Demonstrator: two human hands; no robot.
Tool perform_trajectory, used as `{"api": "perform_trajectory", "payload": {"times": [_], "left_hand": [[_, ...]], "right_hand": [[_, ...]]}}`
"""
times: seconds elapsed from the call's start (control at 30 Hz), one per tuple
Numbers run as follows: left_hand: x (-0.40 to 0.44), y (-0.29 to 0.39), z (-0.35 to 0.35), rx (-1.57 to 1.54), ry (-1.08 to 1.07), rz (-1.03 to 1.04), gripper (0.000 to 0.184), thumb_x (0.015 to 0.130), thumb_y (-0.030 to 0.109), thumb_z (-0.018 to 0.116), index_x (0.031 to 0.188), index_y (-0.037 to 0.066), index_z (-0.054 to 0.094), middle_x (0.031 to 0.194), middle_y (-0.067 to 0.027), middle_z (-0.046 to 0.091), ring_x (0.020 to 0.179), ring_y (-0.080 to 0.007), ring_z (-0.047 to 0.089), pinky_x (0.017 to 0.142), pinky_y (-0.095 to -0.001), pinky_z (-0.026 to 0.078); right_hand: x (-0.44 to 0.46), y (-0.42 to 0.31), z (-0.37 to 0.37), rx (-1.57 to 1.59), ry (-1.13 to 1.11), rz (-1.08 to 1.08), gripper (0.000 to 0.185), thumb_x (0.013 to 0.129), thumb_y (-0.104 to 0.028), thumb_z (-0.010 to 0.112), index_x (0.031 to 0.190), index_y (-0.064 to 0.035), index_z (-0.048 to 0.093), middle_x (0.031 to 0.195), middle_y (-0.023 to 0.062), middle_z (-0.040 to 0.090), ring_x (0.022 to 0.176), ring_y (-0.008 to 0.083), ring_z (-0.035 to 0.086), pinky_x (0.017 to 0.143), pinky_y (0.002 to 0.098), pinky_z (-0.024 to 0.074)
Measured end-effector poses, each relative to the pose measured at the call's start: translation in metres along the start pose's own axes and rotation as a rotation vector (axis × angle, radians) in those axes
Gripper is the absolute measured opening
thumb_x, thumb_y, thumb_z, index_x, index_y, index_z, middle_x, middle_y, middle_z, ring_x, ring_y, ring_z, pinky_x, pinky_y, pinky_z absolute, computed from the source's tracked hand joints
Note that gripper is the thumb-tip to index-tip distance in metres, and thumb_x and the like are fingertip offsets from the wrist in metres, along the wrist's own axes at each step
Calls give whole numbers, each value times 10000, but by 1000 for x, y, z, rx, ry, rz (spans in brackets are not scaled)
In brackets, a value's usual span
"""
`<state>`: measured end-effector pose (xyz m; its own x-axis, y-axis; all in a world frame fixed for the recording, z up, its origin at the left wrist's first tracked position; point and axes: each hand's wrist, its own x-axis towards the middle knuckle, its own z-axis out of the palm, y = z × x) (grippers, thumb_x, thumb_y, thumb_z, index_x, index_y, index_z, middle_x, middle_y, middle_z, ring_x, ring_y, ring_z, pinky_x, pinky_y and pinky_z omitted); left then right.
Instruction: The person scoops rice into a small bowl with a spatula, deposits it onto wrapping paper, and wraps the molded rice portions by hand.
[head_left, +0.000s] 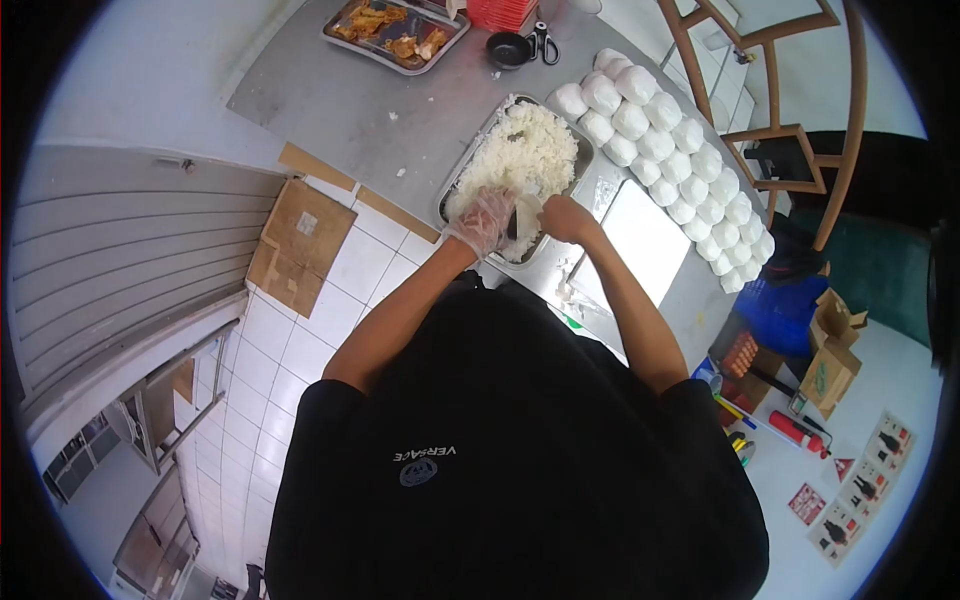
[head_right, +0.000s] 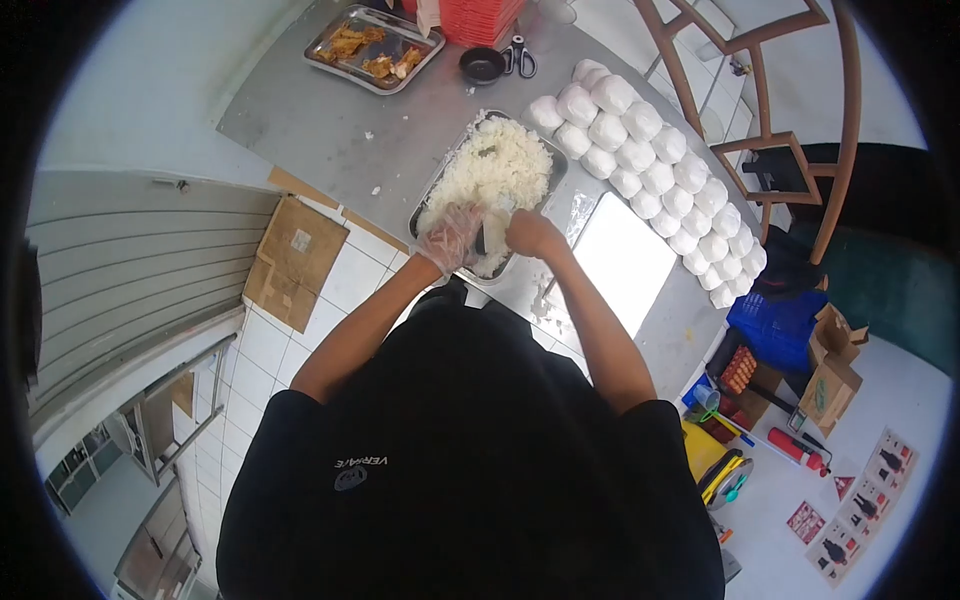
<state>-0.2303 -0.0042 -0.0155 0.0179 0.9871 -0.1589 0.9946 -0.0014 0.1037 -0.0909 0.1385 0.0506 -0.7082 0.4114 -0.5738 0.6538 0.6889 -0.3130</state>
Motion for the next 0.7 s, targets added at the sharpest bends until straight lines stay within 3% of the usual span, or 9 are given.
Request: {"api": "perform_trajectory", "payload": {"times": [0.03, 0.13, 0.17, 0.27, 0.37, 0.47, 0.53, 0.6, 0.7], "left_hand": [[-3, 3, -2, -236, 14, -37, 995, 732, 452, 748, 1471, 33, 230, 1391, -289, 391, 1263, -508, 409, 1026, -511, 418], [0, 9, 14, -214, 159, -65, 973, 702, 395, 774, 1443, 26, 262, 1362, -287, 403, 1247, -501, 407, 1023, -526, 402], [-2, 10, 11, -215, 156, -63, 973, 702, 395, 774, 1443, 26, 262, 1362, -287, 403, 1247, -501, 407, 1023, -526, 402], [-7, 12, -37, -405, 109, -61, 802, 782, 347, 692, 1397, -11, 324, 1216, -267, 509, 1120, -433, 512, 1020, -506, 382], [-3, 17, -23, -462, 210, -174, 836, 745, 310, 741, 1387, -12, 314, 1224, -255, 494, 1133, -422, 499, 980, -493, 402], [1, 16, -22, -809, 307, -227, 893, 694, 309, 792, 1378, -19, 320, 1228, -239, 483, 1125, -422, 500, 978, -481, 401], [-5, 20, -15, -919, 674, -238, 895, 669, 277, 819, 1371, 4, 335, 1213, -220, 493, 1112, -398, 511, 968, -454, 415], [1, 13, -2, -1198, 614, -304, 922, 634, 241, 851, 1371, 40, 335, 1227, -192, 483, 1130, -347, 517, 979, -423, 429], [-10, -8, -30, -1333, 620, -195, 1020, 564, 211, 899, 1380, 69, 303, 1287, -150, 451, 1195, -277, 487, 1038, -380, 411]], "right_hand": [[-19, -21, -40, 245, -221, 184, 330, 896, -246, 539, 784, 39, 662, 846, 274, 670, 866, 387, 674, 771, 484, 523], [-35, -21, -28, 349, -71, 170, 336, 897, -243, 537, 756, 43, 643, 797, 273, 666, 822, 379, 673, 741, 465, 528], [-26, -8, 5, 118, 142, -59, 270, 899, -196, 525, 794, 28, 633, 792, 240, 674, 785, 378, 673, 685, 453, 537], [-38, -35, 21, -68, 234, -197, 202, 884, -147, 524, 840, 25, 619, 779, 222, 671, 787, 393, 674, 667, 453, 545], [-62, -95, -3, 67, 246, 132, 154, 865, -98, 518, 861, 28, 607, 782, 233, 659, 810, 416, 670, 707, 465, 550], [-74, -117, -15, -94, 232, 42, 142, 853, -73, 520, 882, 44, 594, 775, 248, 653, 813, 416, 672, 721, 462, 556], [-80, -97, -21, -28, 256, 87, 164, 840, -31, 509, 964, 45, 585, 792, 243, 660, 810, 381, 682, 706, 445, 556], [-89, -55, -31, -73, 417, -94, 279, 919, -79, 490, 1159, 46, 559, 703, 194, 639, 699, 274, 678, 635, 373, 532], [-98, -28, -44, 812, 447, 201, 416, 1015, -275, 465, 1359, -43, 494, 733, 130, 577, 679, 188, 584, 657, 348, 472]]}}
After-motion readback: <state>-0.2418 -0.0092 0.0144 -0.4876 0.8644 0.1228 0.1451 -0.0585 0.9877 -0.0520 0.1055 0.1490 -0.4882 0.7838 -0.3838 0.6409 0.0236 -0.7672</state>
